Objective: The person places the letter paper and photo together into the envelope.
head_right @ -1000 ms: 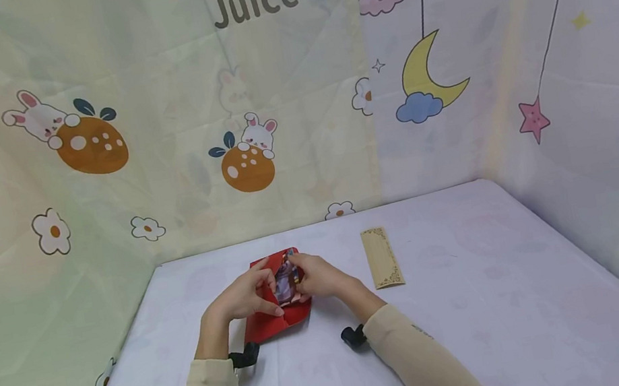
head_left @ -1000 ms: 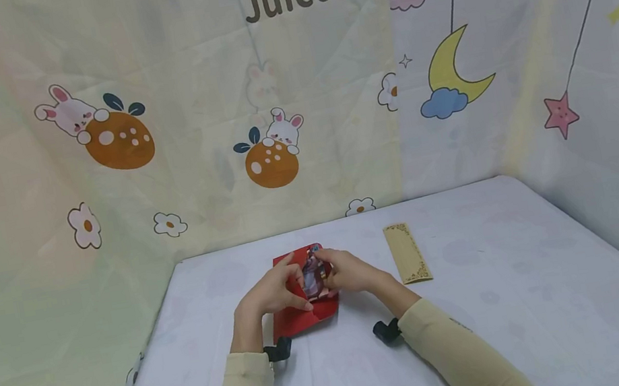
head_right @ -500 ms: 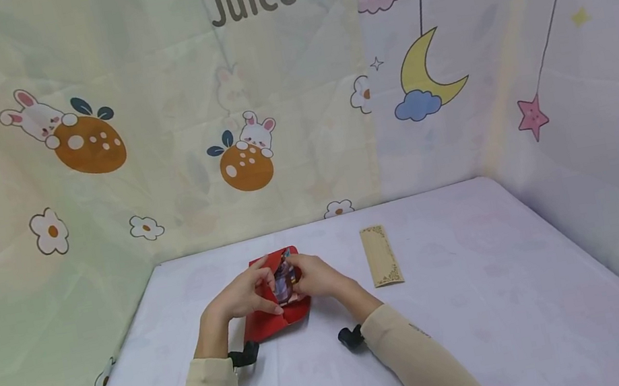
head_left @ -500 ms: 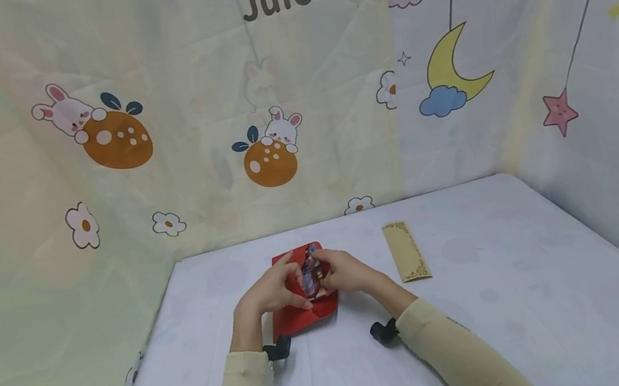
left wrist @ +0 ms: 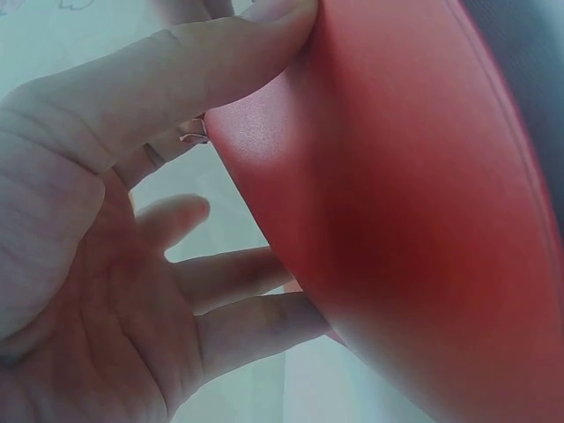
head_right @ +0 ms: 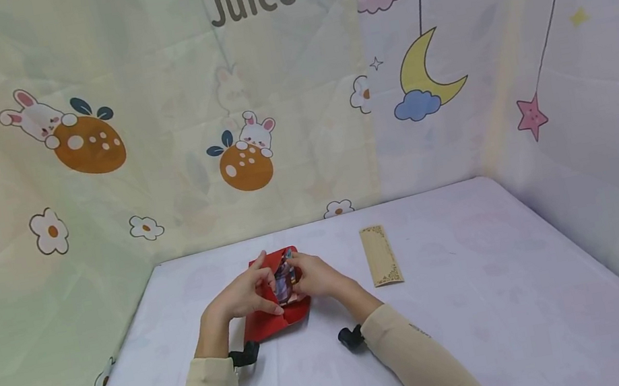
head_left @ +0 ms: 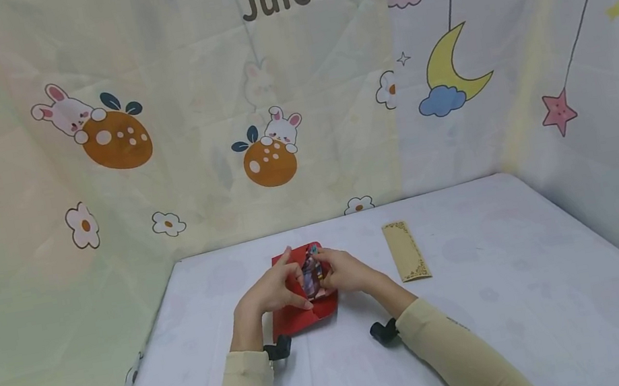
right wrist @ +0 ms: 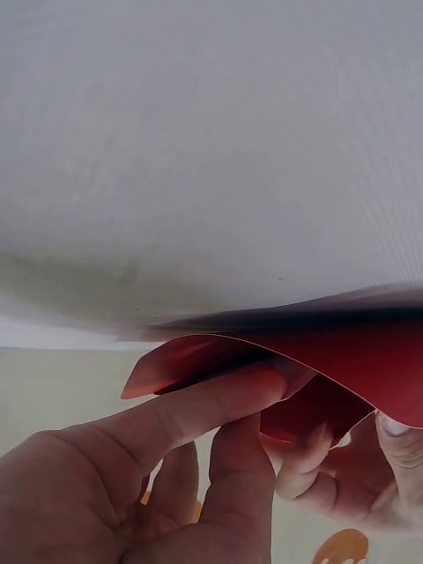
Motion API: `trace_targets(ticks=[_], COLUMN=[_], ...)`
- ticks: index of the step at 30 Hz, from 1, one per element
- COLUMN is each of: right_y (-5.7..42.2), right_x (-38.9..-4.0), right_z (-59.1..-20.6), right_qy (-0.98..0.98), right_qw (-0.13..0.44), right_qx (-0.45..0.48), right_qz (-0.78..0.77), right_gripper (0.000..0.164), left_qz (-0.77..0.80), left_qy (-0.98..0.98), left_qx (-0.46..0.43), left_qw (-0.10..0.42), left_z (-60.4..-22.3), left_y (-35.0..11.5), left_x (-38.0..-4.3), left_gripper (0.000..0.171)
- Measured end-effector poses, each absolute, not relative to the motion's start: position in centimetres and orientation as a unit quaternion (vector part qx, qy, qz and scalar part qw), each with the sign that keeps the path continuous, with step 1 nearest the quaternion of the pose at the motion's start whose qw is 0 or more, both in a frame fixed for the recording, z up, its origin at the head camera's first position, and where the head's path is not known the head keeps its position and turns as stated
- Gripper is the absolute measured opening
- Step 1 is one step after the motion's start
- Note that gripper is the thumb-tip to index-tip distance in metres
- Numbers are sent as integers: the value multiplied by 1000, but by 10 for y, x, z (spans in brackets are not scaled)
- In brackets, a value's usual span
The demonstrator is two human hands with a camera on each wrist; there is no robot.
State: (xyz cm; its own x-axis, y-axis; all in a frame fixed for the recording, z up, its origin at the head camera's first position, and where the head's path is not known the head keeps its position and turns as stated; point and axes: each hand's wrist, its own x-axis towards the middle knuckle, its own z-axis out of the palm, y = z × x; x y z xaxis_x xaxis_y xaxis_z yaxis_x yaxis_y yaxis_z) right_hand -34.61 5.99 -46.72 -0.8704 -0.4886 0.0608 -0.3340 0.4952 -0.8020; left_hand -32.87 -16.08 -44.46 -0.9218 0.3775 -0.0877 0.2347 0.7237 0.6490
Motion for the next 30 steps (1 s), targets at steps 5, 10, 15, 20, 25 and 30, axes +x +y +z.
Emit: trace_targets(ticks=[5, 10, 15, 20, 25, 30], right_y=[59, 58, 58, 57, 57, 58], right_x=[-346, -345, -344, -342, -341, -341], right_z=[-467, -467, -467, -466, -466, -466], right_qy=[857, 858, 860, 864, 869, 862], right_qw=[93, 95, 98, 105, 123, 142], right_qx=[-237, -233, -234, -232, -232, -243], right_qz=[-448, -447, -442, -434, -420, -421], right_gripper=[69, 67, 66, 62, 62, 65], left_qz=[337, 332, 327, 326, 331, 333], left_qy=[920, 923, 924, 924, 922, 922], left_qx=[168, 165, 164, 166, 168, 166], left_qw=[107, 108, 111, 109, 108, 109], left_z=[-446, -446, -447, -446, -445, -445], left_y=[-161, -161, -160, -161, -161, -160], left_x=[-329, -328, -327, -327, -328, -329], left_gripper=[35, 35, 36, 35, 35, 35])
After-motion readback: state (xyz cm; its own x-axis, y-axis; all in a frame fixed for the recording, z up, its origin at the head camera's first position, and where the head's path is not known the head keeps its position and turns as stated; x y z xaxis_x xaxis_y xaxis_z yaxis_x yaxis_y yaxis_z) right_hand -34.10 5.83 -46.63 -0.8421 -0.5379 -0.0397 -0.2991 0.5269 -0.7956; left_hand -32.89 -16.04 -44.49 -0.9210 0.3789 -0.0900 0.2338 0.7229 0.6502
